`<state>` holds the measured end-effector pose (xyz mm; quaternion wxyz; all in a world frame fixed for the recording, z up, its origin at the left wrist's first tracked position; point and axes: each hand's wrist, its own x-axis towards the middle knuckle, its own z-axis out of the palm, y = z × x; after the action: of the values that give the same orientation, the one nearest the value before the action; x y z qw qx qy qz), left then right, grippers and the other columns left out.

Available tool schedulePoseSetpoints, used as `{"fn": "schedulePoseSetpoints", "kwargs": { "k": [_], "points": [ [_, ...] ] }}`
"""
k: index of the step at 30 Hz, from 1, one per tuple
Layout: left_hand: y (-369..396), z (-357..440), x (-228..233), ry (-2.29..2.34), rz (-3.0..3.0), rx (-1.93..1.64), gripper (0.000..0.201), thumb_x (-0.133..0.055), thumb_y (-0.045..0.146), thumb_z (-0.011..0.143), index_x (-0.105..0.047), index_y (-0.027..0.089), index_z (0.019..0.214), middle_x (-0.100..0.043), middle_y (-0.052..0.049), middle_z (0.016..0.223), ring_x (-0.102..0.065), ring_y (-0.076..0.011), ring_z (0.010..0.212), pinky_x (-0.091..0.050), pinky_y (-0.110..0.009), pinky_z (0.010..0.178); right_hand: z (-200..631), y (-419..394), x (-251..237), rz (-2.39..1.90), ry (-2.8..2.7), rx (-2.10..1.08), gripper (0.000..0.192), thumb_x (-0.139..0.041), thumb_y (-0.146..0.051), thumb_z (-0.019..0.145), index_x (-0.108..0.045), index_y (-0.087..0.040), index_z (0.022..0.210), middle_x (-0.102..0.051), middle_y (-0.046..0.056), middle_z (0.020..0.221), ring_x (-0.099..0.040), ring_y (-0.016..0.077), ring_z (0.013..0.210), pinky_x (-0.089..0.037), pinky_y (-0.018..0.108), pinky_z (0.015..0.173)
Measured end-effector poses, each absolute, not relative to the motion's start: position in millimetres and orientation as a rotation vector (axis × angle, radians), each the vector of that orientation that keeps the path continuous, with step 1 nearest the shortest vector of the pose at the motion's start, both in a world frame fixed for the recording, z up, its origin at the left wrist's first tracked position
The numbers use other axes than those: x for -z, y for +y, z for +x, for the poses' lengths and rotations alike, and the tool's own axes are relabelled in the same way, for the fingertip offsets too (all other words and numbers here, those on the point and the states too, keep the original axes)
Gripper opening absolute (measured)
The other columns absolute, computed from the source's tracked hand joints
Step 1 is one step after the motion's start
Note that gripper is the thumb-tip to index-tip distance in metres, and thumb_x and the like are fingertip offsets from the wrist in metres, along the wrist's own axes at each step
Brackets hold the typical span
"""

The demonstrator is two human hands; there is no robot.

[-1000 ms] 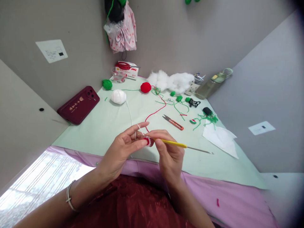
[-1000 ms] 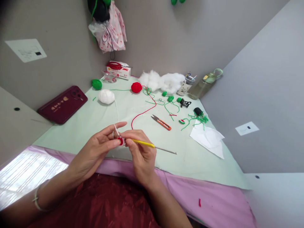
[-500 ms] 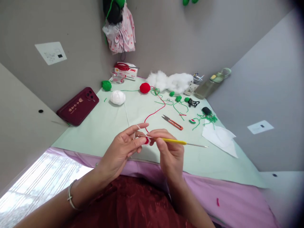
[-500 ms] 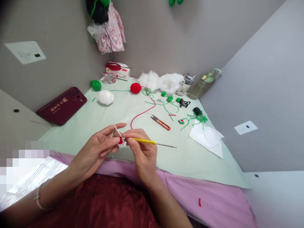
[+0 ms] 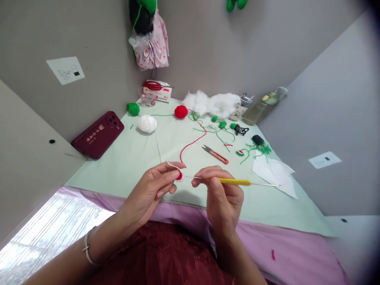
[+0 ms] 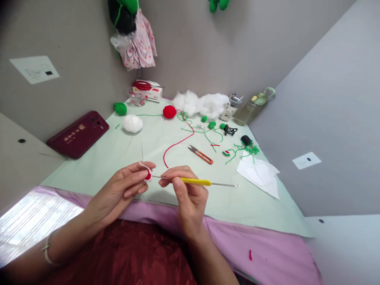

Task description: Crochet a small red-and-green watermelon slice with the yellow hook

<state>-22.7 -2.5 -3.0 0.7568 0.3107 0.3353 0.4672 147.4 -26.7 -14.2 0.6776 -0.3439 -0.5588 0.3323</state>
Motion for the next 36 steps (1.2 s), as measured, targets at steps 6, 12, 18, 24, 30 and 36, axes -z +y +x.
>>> {"fn": "schedulePoseSetpoints", "kwargs": {
  "k": [6,12,18,24,30,36],
  "points": [
    [-2.2,-21.4,-0.1,0.717,0.683,-1.029,0.005,-0.087,0.026,0.086,-0.085,0.022,0.088,-0.061,0.008,0.079,-0.026,0.0022,0.045,-0.045,-0.017,0.060,145.8,-25.3,17.2,-0.808,-1.259,-0.717,0.019,-0.060,-0.024,0.105,-0.079,-0.024,0.100,-0.074,0.004,0.091,-0.070,0.0176,0.076,-0.059,0.036,0.071],
    [-3.0,-22.2,-0.1,0.742,0.701,-1.017,0.007,-0.087,0.027,0.086,-0.085,0.022,0.090,-0.059,0.008,0.075,-0.026,0.0013,0.045,-0.044,-0.018,0.059,146.8,-25.9,15.3,-0.825,-1.260,-0.739,0.020,-0.059,-0.024,0.106,-0.078,-0.026,0.102,-0.074,0.003,0.094,-0.072,0.0175,0.077,-0.059,0.036,0.072],
    [-3.4,-20.9,-0.1,0.774,0.706,-1.025,0.011,-0.087,0.030,0.084,-0.085,0.020,0.089,-0.055,0.008,0.069,-0.020,-0.0011,0.046,-0.045,-0.022,0.058,147.0,-25.8,15.6,-0.814,-1.266,-0.740,0.021,-0.058,-0.023,0.106,-0.079,-0.026,0.102,-0.074,0.003,0.093,-0.071,0.0175,0.078,-0.059,0.036,0.072],
    [-3.6,-20.3,-1.3,0.779,0.708,-1.018,0.012,-0.088,0.030,0.083,-0.085,0.019,0.087,-0.057,0.007,0.070,-0.021,-0.0001,0.045,-0.045,-0.021,0.059,148.1,-26.8,15.3,-0.815,-1.280,-0.719,0.020,-0.058,-0.023,0.106,-0.078,-0.025,0.102,-0.074,0.004,0.090,-0.071,0.0182,0.078,-0.059,0.036,0.073],
    [-3.6,-18.9,-1.7,0.782,0.698,-1.011,0.015,-0.090,0.032,0.083,-0.084,0.019,0.086,-0.050,0.009,0.062,-0.019,-0.0002,0.045,-0.043,-0.020,0.058,148.8,-28.5,12.2,-0.789,-1.299,-0.728,0.021,-0.058,-0.022,0.106,-0.078,-0.025,0.102,-0.074,0.003,0.088,-0.071,0.0177,0.080,-0.059,0.034,0.073],
    [-5.3,-17.3,-3.2,0.787,0.712,-1.008,0.019,-0.092,0.035,0.080,-0.084,0.019,0.086,-0.047,0.010,0.059,-0.018,-0.0009,0.045,-0.042,-0.020,0.056,151.4,-28.8,10.4,-0.784,-1.289,-0.708,0.021,-0.058,-0.021,0.106,-0.079,-0.023,0.102,-0.074,0.004,0.088,-0.071,0.0186,0.080,-0.060,0.035,0.071]
  ]
}}
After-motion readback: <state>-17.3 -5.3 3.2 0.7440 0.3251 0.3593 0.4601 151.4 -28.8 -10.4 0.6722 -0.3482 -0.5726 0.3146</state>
